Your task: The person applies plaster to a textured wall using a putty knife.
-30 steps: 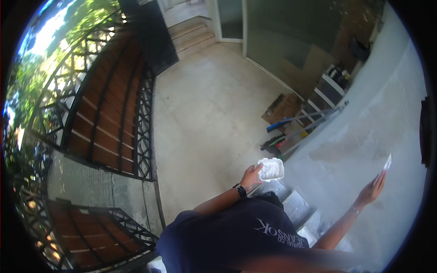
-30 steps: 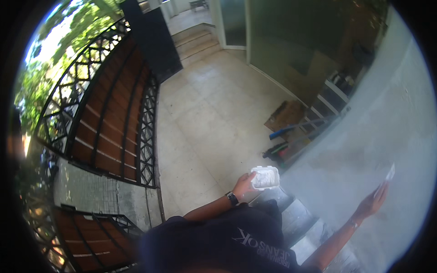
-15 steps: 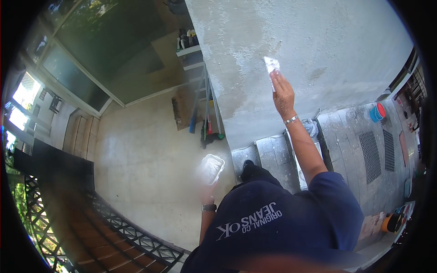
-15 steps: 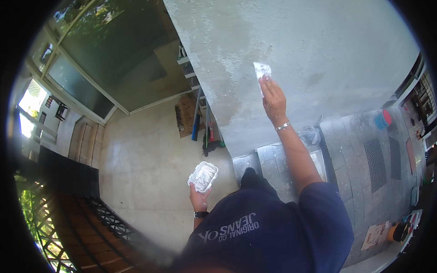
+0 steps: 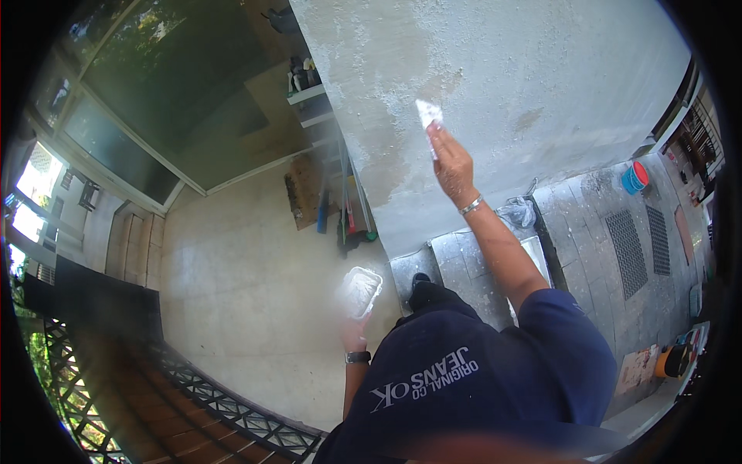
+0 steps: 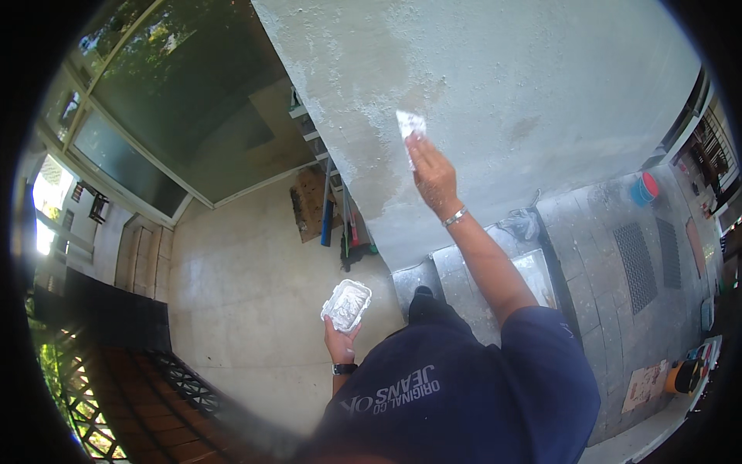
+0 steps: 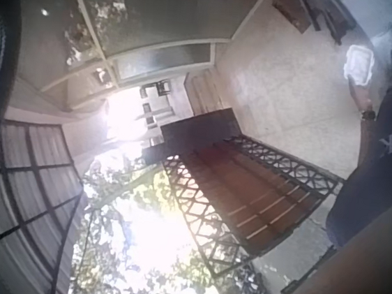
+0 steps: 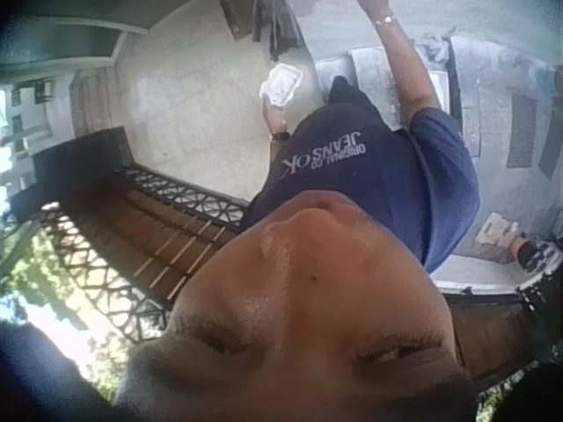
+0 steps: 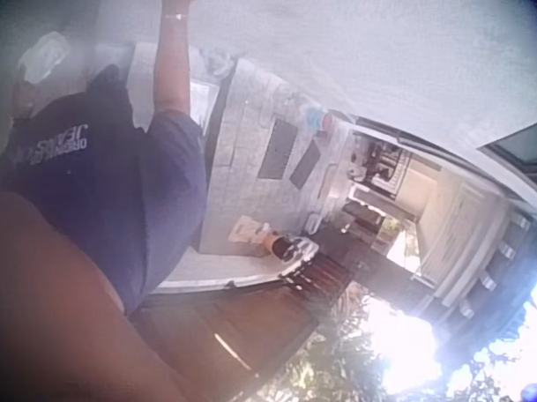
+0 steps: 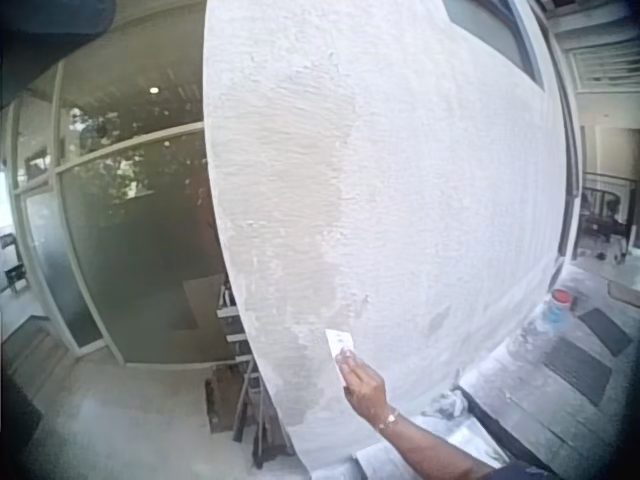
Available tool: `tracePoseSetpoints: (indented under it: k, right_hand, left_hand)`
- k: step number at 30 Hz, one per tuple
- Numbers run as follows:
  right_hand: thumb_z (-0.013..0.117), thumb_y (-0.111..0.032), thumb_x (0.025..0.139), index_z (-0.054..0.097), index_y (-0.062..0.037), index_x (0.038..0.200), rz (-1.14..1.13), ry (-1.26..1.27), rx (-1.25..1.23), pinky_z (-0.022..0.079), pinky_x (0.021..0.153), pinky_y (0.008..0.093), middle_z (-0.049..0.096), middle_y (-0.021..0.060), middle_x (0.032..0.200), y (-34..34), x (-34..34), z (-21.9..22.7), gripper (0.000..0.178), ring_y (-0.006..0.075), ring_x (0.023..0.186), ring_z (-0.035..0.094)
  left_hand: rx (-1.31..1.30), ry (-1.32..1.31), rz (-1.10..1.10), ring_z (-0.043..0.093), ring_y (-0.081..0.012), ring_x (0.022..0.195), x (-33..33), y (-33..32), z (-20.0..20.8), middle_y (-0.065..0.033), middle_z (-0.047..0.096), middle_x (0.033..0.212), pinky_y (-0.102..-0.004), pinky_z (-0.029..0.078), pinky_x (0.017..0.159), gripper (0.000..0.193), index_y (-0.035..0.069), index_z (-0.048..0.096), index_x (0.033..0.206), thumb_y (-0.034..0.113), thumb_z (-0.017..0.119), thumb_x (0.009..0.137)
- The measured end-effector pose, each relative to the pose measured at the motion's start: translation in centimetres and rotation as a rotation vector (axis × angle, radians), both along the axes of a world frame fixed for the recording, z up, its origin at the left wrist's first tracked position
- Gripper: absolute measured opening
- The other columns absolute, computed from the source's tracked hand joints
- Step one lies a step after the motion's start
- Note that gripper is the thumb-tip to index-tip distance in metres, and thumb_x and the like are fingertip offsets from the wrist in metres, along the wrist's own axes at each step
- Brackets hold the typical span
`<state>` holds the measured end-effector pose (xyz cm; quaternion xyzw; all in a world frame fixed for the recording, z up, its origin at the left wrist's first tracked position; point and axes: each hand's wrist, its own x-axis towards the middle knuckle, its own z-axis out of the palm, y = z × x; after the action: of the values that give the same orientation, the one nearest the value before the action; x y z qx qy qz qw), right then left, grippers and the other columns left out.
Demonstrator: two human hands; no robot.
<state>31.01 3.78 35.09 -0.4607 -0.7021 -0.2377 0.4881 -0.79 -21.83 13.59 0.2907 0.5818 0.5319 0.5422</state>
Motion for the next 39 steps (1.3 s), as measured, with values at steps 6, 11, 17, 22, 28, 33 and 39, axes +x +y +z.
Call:
tracePoseSetpoints:
  k: [6, 11, 17, 22, 28, 33, 39]
  right_hand:
    - [0.062, 0.003, 0.081, 0.060, -0.0041, 0.126, -0.115, 0.002, 0.089, 0.048, 0.101, 0.0393, 0.061, 0.0156, 0.128, 5.1, 1.9, 2.3, 0.045, 0.0294, 0.121, 0.057]
    - [0.063, 0.002, 0.082, 0.059, -0.0060, 0.126, 0.028, -0.137, -0.109, 0.049, 0.099, 0.0386, 0.061, 0.0122, 0.127, 1.9, 0.1, -2.4, 0.045, 0.0288, 0.118, 0.059]
    - [0.061, -0.003, 0.089, 0.066, -0.0104, 0.120, 0.440, 0.259, -0.559, 0.056, 0.082, 0.0311, 0.072, 0.0115, 0.102, 2.4, 5.9, 1.8, 0.032, 0.0189, 0.095, 0.070]
    - [0.064, -0.015, 0.093, 0.068, -0.0016, 0.111, 0.265, 0.397, -0.232, 0.055, 0.068, 0.0275, 0.072, 0.0080, 0.088, 8.1, 13.4, 6.8, 0.022, 0.0138, 0.075, 0.068]
    - [0.064, -0.014, 0.093, 0.069, -0.0010, 0.109, -0.053, 0.320, -0.278, 0.055, 0.073, 0.0294, 0.073, 0.0082, 0.088, 5.2, 17.5, 8.6, 0.021, 0.0134, 0.081, 0.068]
    - [0.063, -0.008, 0.090, 0.064, -0.0027, 0.118, 0.041, 0.175, 0.194, 0.056, 0.082, 0.0324, 0.069, 0.0162, 0.107, 2.8, 14.4, 8.9, 0.029, 0.0227, 0.095, 0.069]
    - [0.059, 0.001, 0.084, 0.052, -0.0042, 0.134, -0.093, -0.086, -0.001, 0.048, 0.100, 0.0412, 0.055, 0.0183, 0.134, 4.7, 7.1, 0.7, 0.050, 0.0337, 0.122, 0.055]
  left_hand:
    - [0.041, 0.055, -0.063, 0.056, -0.0280, 0.120, 0.0, -0.1, 1.0, -0.0101, 0.051, 0.138, -0.0476, 0.055, 0.087, 0.058, 0.008, 0.038, 0.143, 0.048, 0.040, 0.101]
    - [-0.053, -0.190, 0.136, 0.056, -0.0280, 0.120, 0.6, 1.1, 1.4, -0.0101, 0.051, 0.139, -0.0482, 0.055, 0.088, 0.059, 0.008, 0.038, 0.143, 0.049, 0.040, 0.100]
    - [-0.011, -0.170, 0.091, 0.055, -0.0278, 0.122, 0.2, -0.2, 1.3, -0.0095, 0.051, 0.139, -0.0493, 0.054, 0.088, 0.058, 0.008, 0.038, 0.143, 0.049, 0.040, 0.101]
    - [-0.010, -0.050, -0.007, 0.055, -0.0279, 0.122, 0.9, 0.1, 2.8, -0.0096, 0.051, 0.139, -0.0496, 0.054, 0.088, 0.058, 0.008, 0.039, 0.142, 0.048, 0.041, 0.101]
    - [0.001, -0.093, 0.025, 0.055, -0.0283, 0.121, 1.2, -0.1, 3.5, -0.0105, 0.051, 0.138, -0.0494, 0.054, 0.088, 0.057, 0.007, 0.039, 0.142, 0.047, 0.041, 0.101]
    - [-0.008, -0.238, 0.101, 0.057, -0.0279, 0.119, 1.6, 0.2, 1.9, -0.0101, 0.052, 0.137, -0.0483, 0.055, 0.086, 0.056, 0.008, 0.039, 0.142, 0.046, 0.041, 0.101]
    - [0.074, -0.028, 0.001, 0.056, -0.0277, 0.120, 1.5, 0.9, -1.5, -0.0101, 0.052, 0.137, -0.0489, 0.055, 0.087, 0.055, 0.009, 0.039, 0.142, 0.046, 0.040, 0.101]
